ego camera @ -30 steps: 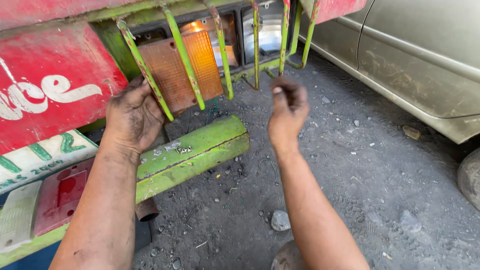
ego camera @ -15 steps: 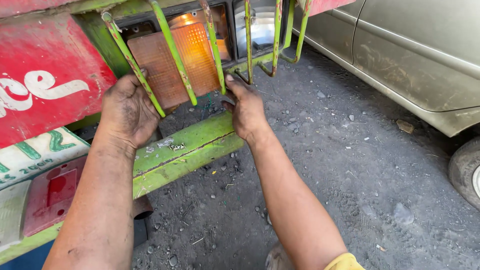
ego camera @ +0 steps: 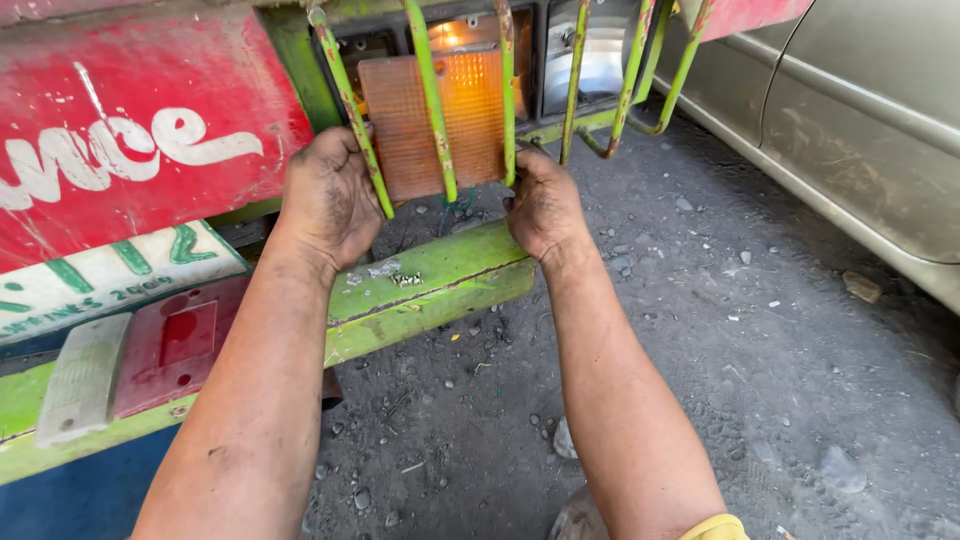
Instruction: The person works at the rear of a truck, removing an orange lens cover from a tail light housing and setting it on the bumper bar. They use a screwdriver to unscrew fasteners from the housing, then fit a red lens cover into the housing and drive screws with the screwdriver to secure it.
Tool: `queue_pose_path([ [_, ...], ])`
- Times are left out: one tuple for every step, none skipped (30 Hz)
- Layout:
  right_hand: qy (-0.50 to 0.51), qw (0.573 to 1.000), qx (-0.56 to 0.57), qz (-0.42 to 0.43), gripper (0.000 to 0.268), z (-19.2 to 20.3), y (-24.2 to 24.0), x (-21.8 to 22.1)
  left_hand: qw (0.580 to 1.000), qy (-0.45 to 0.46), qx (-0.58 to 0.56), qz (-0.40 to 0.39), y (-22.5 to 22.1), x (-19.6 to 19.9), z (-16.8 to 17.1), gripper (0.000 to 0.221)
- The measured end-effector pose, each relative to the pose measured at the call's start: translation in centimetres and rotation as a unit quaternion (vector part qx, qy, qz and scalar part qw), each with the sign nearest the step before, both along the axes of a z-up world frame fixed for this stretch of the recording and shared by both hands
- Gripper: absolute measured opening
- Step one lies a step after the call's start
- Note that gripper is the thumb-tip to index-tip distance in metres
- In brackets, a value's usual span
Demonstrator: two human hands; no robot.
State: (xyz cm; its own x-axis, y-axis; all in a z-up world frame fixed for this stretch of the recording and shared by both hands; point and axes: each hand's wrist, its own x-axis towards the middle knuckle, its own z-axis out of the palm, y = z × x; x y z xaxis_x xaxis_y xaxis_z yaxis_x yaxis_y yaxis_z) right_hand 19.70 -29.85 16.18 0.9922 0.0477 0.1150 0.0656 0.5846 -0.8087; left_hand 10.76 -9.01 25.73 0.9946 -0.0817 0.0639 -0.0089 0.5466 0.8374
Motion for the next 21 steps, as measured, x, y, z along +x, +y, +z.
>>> queue_pose_path([
  [0.003, 1.000, 0.000, 0.001, 0.027, 0.3, 0.3, -0.8, 1.000, 0.003, 0.000, 0.001, -0.1, -0.2, -0.1, 0.030],
  [-0.004, 1.000, 0.008, -0.004, 0.028, 0.8, 0.7, -1.6, 1.000, 0.007, 0.007, 0.007, -0.2, -0.4, -0.1, 0.029],
  [-0.021, 1.000, 0.014, -0.008, 0.029, 1.9, 1.1, -1.9, 1.000, 0.001, 0.012, 0.015, -0.3, -0.3, 0.5, 0.028],
  [-0.027, 1.000, 0.013, -0.007, 0.029, 1.8, 1.1, -1.6, 1.000, -0.005, 0.011, 0.016, -0.5, -0.5, 0.5, 0.028],
  [-0.058, 0.997, 0.042, -0.043, 0.021, 1.5, 1.4, -1.3, 0.999, -0.011, 0.017, 0.037, -0.4, -0.9, 0.5, 0.022],
  [-0.088, 0.991, 0.071, -0.078, 0.013, 1.1, 1.7, -1.0, 0.998, -0.016, 0.024, 0.057, -0.4, -1.2, 0.4, 0.017],
  [-0.088, 0.991, 0.070, -0.072, 0.013, 0.8, 1.7, -0.7, 0.998, -0.017, 0.022, 0.063, -0.7, -1.2, 0.0, 0.017],
  [-0.100, 0.987, 0.089, -0.091, 0.012, 0.5, 1.8, -0.4, 0.995, -0.036, 0.029, 0.091, -1.0, -1.2, -0.4, 0.016],
  [-0.114, 0.981, 0.107, -0.112, 0.012, 0.3, 1.7, -0.1, 0.991, -0.056, 0.035, 0.118, -1.4, -1.0, -0.6, 0.016],
  [-0.115, 0.982, 0.107, -0.106, 0.012, 0.4, 2.2, -0.4, 0.990, -0.058, 0.034, 0.123, -1.3, -1.1, -1.5, 0.016],
  [-0.116, 0.978, 0.135, -0.107, 0.013, 0.7, 2.4, -0.6, 0.978, -0.103, 0.076, 0.166, -1.5, -1.0, -2.2, 0.040],
  [-0.116, 0.974, 0.163, -0.108, 0.015, 1.0, 2.6, -0.8, 0.960, -0.147, 0.117, 0.208, -1.8, -0.7, -2.8, 0.069],
  [-0.122, 0.973, 0.163, -0.107, 0.015, 1.0, 2.7, -0.5, 0.959, -0.153, 0.116, 0.209, -2.0, -1.7, -3.0, 0.069],
  [-0.112, 0.969, 0.187, -0.115, 0.016, 0.9, 2.9, -0.2, 0.891, -0.236, 0.229, 0.313, -2.3, -2.7, -3.3, 0.060],
  [-0.101, 0.965, 0.209, -0.124, 0.017, 0.7, 2.9, 0.0, 0.793, -0.308, 0.334, 0.405, -2.6, -3.7, -3.7, 0.051],
  [-0.106, 0.964, 0.209, -0.124, 0.017, 0.4, 2.9, 0.5, 0.793, -0.312, 0.331, 0.406, -3.1, -4.1, -3.9, 0.051],
  [-0.085, 0.963, 0.219, -0.134, 0.015, 0.0, 2.9, 1.0, 0.753, -0.361, 0.371, 0.405, -3.6, -4.5, -4.2, 0.038],
  [-0.065, 0.961, 0.228, -0.145, 0.014, -0.3, 2.8, 1.5, 0.710, -0.409, 0.410, 0.402, -4.0, -5.0, -4.4, 0.027],
  [-0.068, 0.961, 0.227, -0.144, 0.014, -0.2, 2.9, 1.1, 0.709, -0.410, 0.408, 0.404, -4.5, -5.0, -4.1, 0.027],
  [-0.057, 0.957, 0.246, -0.143, 0.014, -0.2, 3.0, 0.7, 0.717, -0.419, 0.401, 0.386, -4.9, -5.1, -3.7, 0.031],
  [-0.046, 0.952, 0.267, -0.142, 0.013, 0.0, 3.1, 0.4, 0.724, -0.429, 0.395, 0.368, -5.3, -5.1, -3.2, 0.037],
])
